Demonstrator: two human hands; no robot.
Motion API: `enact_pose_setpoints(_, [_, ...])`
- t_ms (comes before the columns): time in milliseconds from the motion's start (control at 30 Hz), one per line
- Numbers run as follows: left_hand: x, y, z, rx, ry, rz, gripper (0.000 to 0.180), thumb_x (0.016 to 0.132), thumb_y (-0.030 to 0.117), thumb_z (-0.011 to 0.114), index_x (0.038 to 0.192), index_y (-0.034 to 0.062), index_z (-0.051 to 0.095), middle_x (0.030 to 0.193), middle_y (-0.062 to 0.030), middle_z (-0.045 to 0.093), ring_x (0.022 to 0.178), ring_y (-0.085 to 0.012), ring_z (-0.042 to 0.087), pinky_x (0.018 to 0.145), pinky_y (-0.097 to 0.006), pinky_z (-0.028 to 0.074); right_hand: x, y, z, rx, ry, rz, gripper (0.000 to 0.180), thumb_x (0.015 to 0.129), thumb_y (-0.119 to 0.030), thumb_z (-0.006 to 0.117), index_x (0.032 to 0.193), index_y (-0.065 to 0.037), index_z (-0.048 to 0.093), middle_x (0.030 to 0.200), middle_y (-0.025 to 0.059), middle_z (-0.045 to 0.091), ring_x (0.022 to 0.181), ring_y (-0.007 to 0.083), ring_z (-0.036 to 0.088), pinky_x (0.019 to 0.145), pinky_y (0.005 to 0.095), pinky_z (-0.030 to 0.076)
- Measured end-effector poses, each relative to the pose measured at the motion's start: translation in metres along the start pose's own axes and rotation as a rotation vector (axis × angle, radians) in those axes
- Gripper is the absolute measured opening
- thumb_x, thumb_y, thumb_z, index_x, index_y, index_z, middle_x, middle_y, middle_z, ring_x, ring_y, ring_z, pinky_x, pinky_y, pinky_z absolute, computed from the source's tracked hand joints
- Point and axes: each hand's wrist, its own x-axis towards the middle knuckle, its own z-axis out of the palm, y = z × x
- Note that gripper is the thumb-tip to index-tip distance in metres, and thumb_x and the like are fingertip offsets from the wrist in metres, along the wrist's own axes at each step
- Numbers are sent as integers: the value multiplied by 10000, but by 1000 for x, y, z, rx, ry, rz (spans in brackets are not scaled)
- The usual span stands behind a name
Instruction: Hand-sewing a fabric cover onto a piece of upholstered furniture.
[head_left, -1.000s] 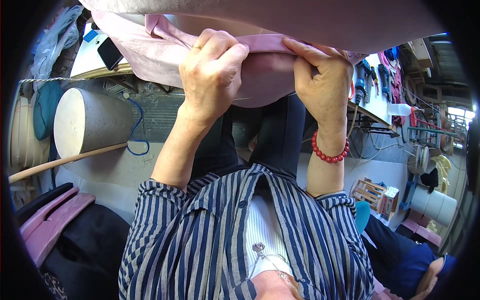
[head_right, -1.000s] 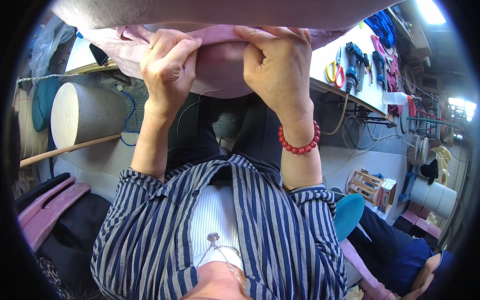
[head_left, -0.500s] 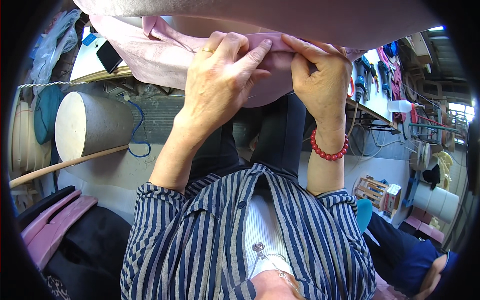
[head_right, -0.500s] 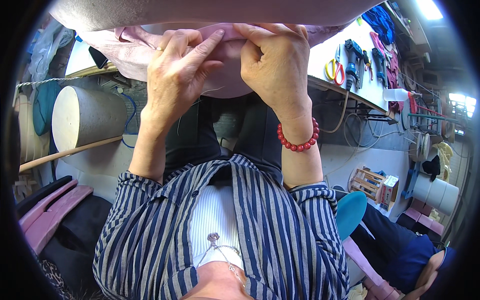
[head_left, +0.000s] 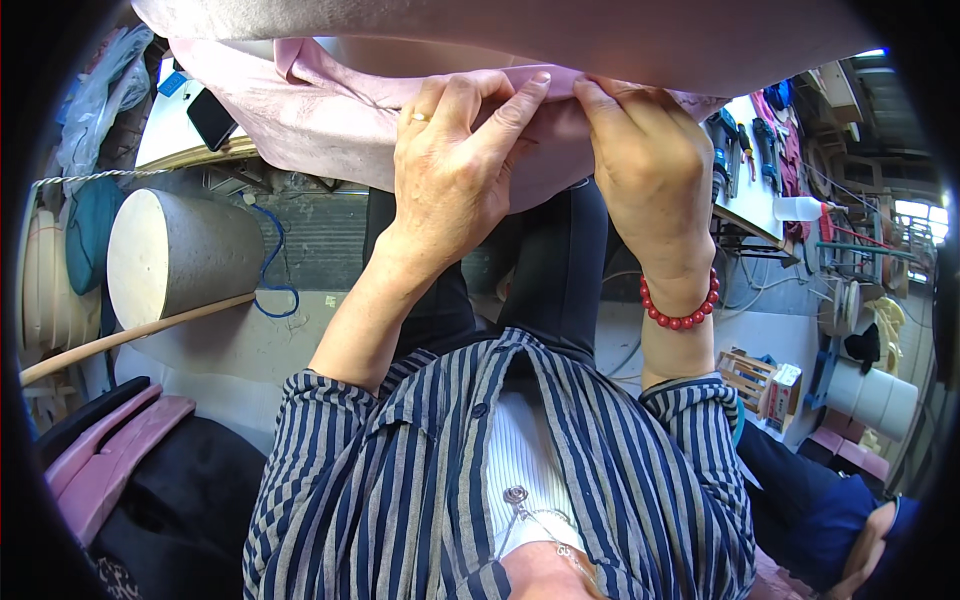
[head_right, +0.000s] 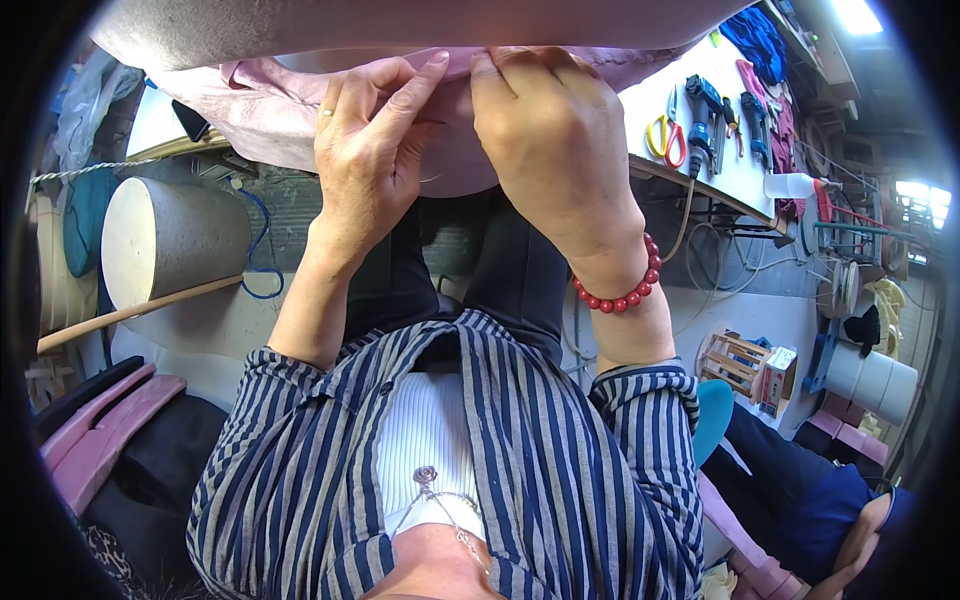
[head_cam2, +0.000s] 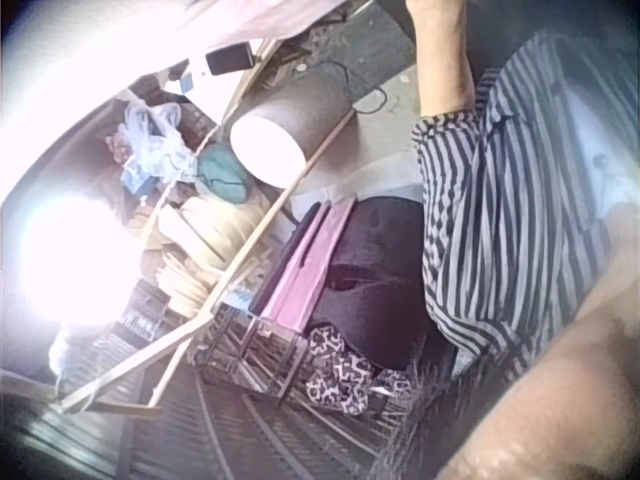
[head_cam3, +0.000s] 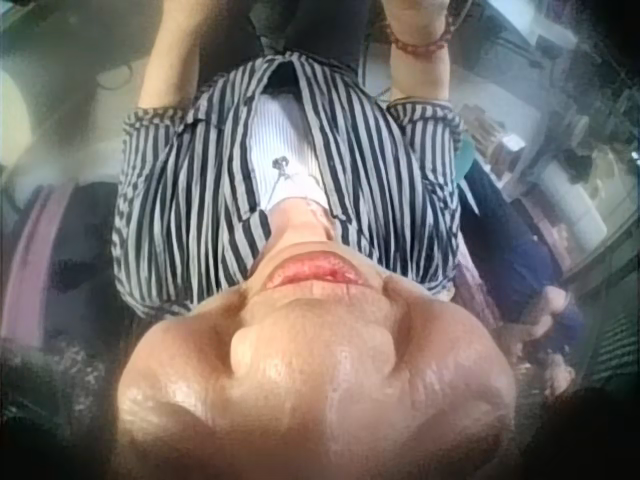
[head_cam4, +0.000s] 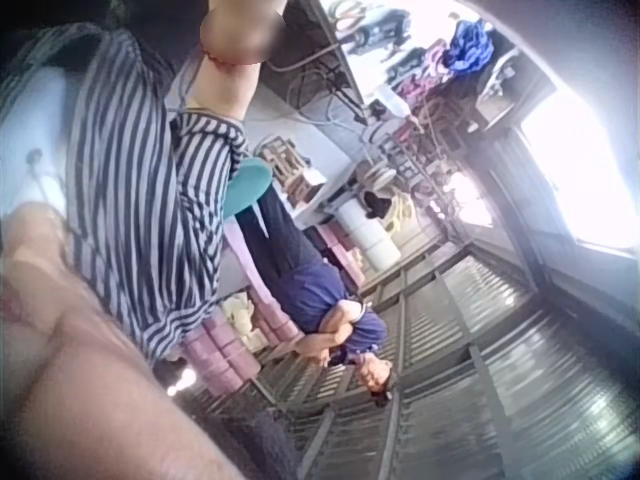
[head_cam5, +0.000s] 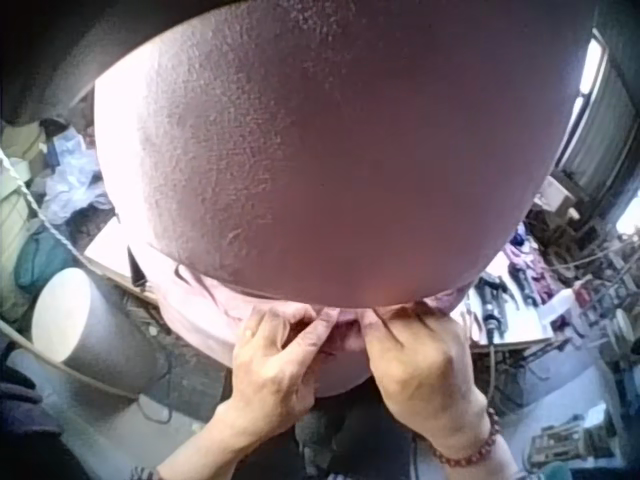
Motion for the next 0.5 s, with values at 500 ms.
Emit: enact_pose_setpoints(500, [3,2,-5,-3,-110,-27,542,777,9,626,1286,194,644,1041,-71,552,956,-251,531,828,-390,411,-7,7,22,30,260,-7,222,709,-67,686,931,-52,691,897,71,687,797,225,685,694,300,543])
